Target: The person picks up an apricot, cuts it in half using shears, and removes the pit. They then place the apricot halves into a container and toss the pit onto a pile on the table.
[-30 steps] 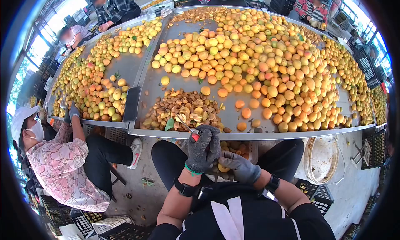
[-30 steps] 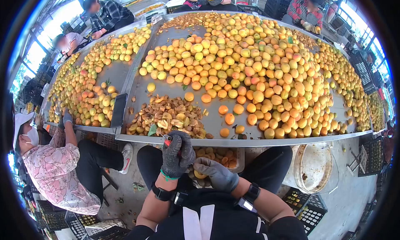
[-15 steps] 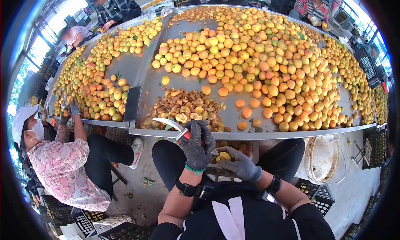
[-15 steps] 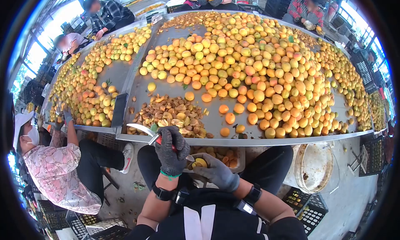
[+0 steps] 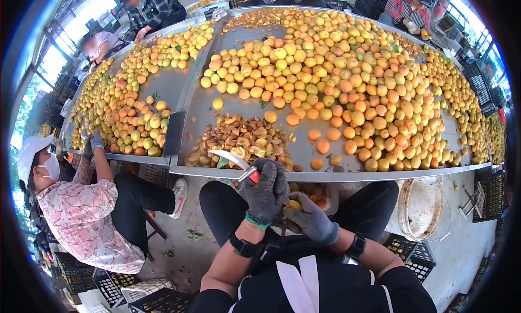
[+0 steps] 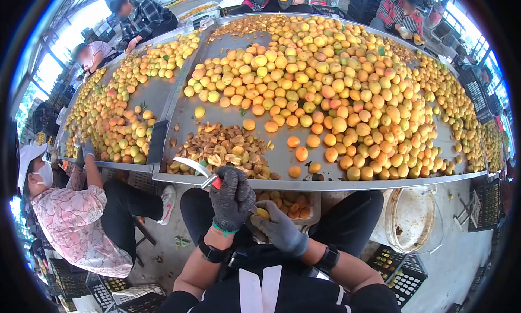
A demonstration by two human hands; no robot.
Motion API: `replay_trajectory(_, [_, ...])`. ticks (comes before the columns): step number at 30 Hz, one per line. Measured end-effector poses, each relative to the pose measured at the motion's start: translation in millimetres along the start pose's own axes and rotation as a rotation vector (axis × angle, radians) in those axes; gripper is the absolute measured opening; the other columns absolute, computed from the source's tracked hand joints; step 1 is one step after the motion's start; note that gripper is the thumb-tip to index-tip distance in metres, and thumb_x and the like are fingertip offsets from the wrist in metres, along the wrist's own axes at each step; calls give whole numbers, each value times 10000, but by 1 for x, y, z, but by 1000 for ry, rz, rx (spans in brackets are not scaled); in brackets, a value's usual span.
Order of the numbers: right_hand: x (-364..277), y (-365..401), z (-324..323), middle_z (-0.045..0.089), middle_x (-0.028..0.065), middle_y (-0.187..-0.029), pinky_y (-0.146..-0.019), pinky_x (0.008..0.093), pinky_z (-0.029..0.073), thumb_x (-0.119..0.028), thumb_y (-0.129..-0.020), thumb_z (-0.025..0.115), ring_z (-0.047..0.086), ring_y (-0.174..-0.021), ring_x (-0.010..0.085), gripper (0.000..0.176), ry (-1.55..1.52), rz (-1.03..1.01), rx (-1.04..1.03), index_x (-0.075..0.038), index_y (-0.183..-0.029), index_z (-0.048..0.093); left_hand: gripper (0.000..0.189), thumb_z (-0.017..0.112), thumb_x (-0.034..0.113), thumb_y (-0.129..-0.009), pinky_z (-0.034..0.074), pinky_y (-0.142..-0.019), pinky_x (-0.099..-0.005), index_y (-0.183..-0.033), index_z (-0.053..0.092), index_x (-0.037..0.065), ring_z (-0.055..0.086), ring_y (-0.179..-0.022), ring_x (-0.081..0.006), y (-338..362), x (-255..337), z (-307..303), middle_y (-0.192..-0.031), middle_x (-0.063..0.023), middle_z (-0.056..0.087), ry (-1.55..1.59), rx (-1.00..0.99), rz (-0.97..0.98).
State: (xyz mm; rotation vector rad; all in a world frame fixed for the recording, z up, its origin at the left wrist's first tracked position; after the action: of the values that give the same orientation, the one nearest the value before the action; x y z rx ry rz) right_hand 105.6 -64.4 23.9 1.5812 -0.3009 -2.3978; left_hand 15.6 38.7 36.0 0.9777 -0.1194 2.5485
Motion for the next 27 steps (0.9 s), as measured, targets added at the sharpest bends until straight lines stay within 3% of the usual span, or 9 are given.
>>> replay_trajectory(3, [7,1,3,519,-5,-864,-567,177,393,-114,-959,509,480,-683,36,231,-183,157,75,-89,-1175,432,124,593,195,-925,348,-358,-206,-889,564,81,410,-431,-73,2,-6,-3,-619,-2,502,-42,7,-111])
replay_trajectory(6, [11,1,-2,533,-5,-867,-542,178,393,-124,-952,523,496,-664,39,244,13,177,60,-98,-1179,438,127,598,203,-921,334,-353,-205,-885,564,86,414,-433,-71,3,-10,-7,-631,1,503,-76,56,-200])
replay_trajectory(8, [5,1,-4,562,23,-942,-676,252,483,-157,-952,542,548,-796,87,289,451,-65,6,-57,-1192,417,147,602,225,-917,320,-352,-206,-874,561,90,419,-433,-74,1,-8,-7,-628,0,500,-35,17,-252])
replay_trajectory(9, [2,0,-6,562,23,-942,-676,252,483,-157,-952,542,548,-796,87,289,451,-65,7,-57,-1192,417,147,602,225,-917,320,-352,-206,-874,561,90,419,-433,-74,1,-7,-7,-628,0,500,-34,16,-252])
replay_trajectory(11, [-7,-1,-8,570,26,-969,-693,281,489,-167,-960,528,553,-786,100,342,253,110,-97,-59,-1261,405,164,599,241,-918,309,-353,-209,-865,556,92,410,-418,-82,0,-4,-6,-611,0,487,-33,-62,-295])
replay_trajectory(14, [-16,1,-9,576,27,-990,-651,247,470,-195,-977,498,545,-765,84,368,10,145,-102,-65,-1305,395,172,594,237,-920,313,-354,-216,-846,544,90,399,-400,-90,-5,3,-5,-590,-3,471,-31,-29,-253])
replay_trajectory(17, [-3,2,-9,548,-5,-950,-543,167,397,-237,-978,493,507,-687,32,360,54,45,-63,-83,-1293,410,174,592,227,-922,314,-356,-215,-837,538,86,400,-394,-89,-7,7,-3,-590,-3,477,11,-125,-213])
replay_trajectory(23, [-5,6,-2,538,21,-920,-528,173,368,-206,-991,461,477,-672,50,299,-256,116,-78,-76,-1256,413,186,604,236,-917,314,-363,-205,-840,544,77,407,-407,-75,-3,11,1,-575,-4,484,-103,-200,-179])
replay_trajectory(27, [0,5,9,530,23,-906,-536,185,383,-167,-983,471,491,-669,60,244,-172,124,66,-70,-1203,426,186,606,241,-915,305,-357,-206,-842,547,81,402,-404,-73,-2,3,1,-569,0,482,-89,-128,-206])
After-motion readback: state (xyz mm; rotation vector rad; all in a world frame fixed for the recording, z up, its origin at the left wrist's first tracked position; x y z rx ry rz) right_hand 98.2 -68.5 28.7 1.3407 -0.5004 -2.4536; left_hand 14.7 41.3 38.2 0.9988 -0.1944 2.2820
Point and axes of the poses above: each hand's wrist, its own y-axis away from the middle knuckle, its own z-axis out of the palm, x = y × z, the point moved 2 cm from there along -y, towards the middle knuckle
